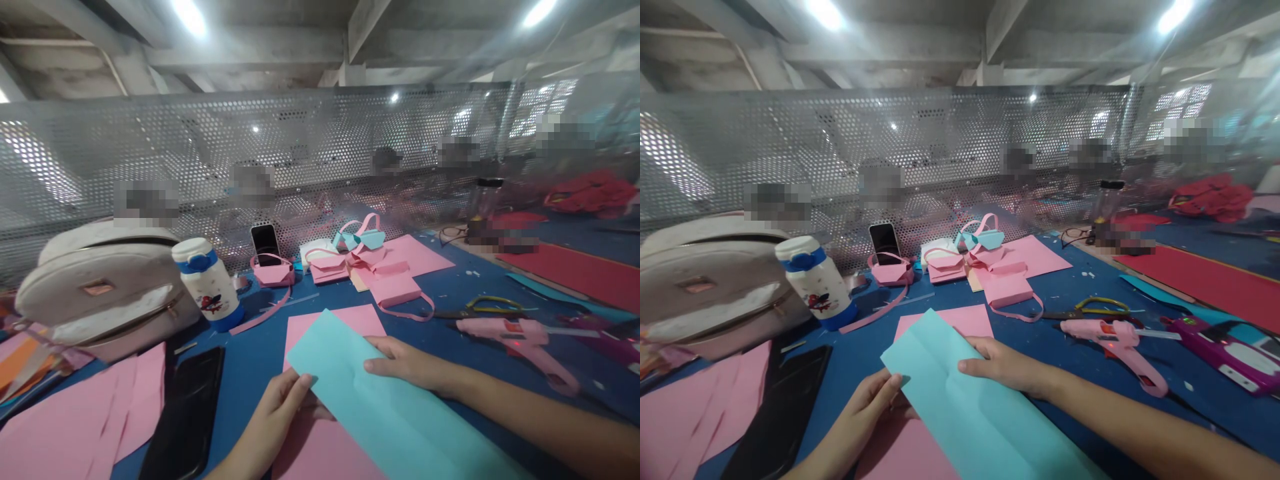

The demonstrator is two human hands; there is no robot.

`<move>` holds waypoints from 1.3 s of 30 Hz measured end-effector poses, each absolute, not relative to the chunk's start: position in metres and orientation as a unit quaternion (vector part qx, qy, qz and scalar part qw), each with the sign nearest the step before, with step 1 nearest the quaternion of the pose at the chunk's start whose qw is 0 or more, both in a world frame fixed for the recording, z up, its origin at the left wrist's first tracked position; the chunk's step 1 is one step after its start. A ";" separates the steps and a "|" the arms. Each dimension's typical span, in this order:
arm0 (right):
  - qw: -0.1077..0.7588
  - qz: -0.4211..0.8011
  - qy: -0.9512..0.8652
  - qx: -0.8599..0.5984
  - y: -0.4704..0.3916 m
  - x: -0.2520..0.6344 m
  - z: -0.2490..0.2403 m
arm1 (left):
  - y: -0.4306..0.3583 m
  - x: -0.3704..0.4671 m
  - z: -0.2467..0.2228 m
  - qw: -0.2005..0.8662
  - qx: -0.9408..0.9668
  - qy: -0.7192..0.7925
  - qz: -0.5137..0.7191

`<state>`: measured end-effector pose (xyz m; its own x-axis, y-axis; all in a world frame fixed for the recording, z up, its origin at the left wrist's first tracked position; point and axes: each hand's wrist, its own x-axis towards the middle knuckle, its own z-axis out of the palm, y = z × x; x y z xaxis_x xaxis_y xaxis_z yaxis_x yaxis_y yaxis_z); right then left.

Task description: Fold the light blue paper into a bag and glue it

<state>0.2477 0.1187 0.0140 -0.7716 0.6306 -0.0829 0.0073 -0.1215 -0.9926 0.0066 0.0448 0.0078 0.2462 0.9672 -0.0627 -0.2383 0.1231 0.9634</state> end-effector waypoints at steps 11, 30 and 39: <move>0.224 0.700 -0.626 -0.260 0.118 0.246 0.014 | 0.044 0.008 0.009 0.639 0.452 0.401 0.476; 0.219 0.725 -0.612 -0.230 0.114 0.245 0.017 | 0.038 0.005 0.009 0.584 0.434 0.444 0.522; 0.217 0.734 -0.603 -0.225 0.112 0.246 0.018 | 0.038 0.008 0.011 0.620 0.407 0.387 0.548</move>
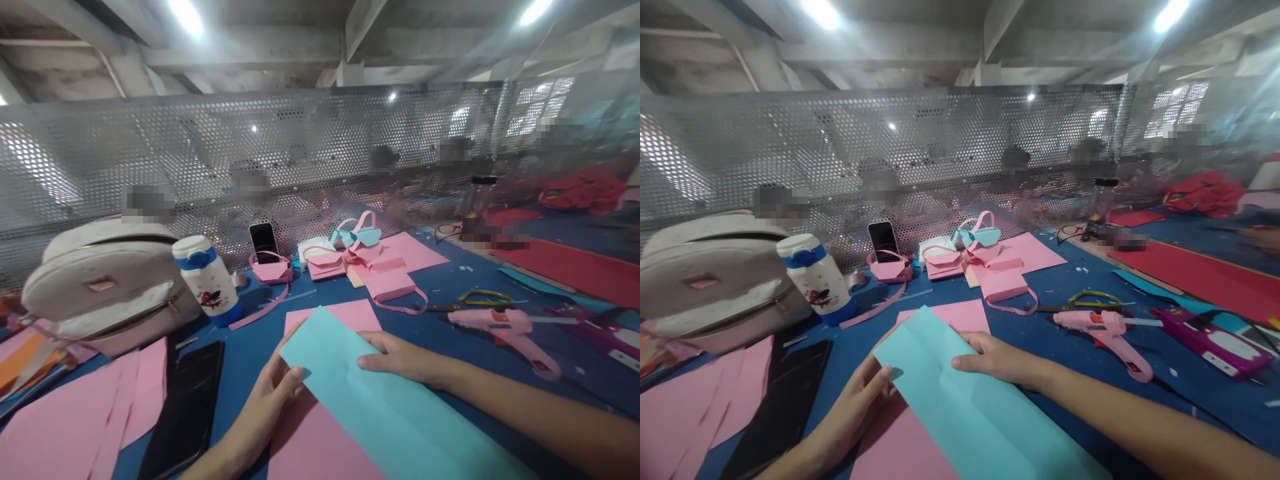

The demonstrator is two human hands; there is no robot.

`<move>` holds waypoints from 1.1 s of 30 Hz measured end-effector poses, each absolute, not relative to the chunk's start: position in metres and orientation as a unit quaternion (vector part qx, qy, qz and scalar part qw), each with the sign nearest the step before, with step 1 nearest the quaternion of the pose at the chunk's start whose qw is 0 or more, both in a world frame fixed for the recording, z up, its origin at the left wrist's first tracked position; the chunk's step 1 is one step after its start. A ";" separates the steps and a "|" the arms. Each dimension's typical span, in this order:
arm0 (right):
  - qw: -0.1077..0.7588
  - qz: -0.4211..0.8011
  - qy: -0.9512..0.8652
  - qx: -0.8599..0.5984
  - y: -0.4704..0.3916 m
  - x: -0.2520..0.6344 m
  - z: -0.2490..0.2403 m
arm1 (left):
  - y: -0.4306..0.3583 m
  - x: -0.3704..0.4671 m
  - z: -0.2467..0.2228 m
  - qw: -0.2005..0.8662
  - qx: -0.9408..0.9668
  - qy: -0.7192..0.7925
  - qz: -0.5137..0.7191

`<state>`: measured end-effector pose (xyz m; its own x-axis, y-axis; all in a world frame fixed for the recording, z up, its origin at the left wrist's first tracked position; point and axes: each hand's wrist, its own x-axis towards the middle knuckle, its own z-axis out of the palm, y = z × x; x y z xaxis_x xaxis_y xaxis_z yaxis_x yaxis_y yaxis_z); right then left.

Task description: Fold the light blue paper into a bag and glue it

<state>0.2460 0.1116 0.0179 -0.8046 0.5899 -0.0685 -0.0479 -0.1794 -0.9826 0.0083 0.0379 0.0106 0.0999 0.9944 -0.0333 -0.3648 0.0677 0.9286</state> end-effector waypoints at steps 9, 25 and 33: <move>0.213 0.742 -0.606 -0.191 0.115 0.247 0.018 | 0.045 0.000 0.005 0.583 0.432 0.412 0.551; 0.222 0.724 -0.629 -0.177 0.115 0.242 0.020 | 0.044 0.002 0.009 0.565 0.441 0.456 0.528; 0.226 0.724 -0.630 -0.166 0.114 0.242 0.019 | 0.043 0.003 0.008 0.584 0.432 0.436 0.532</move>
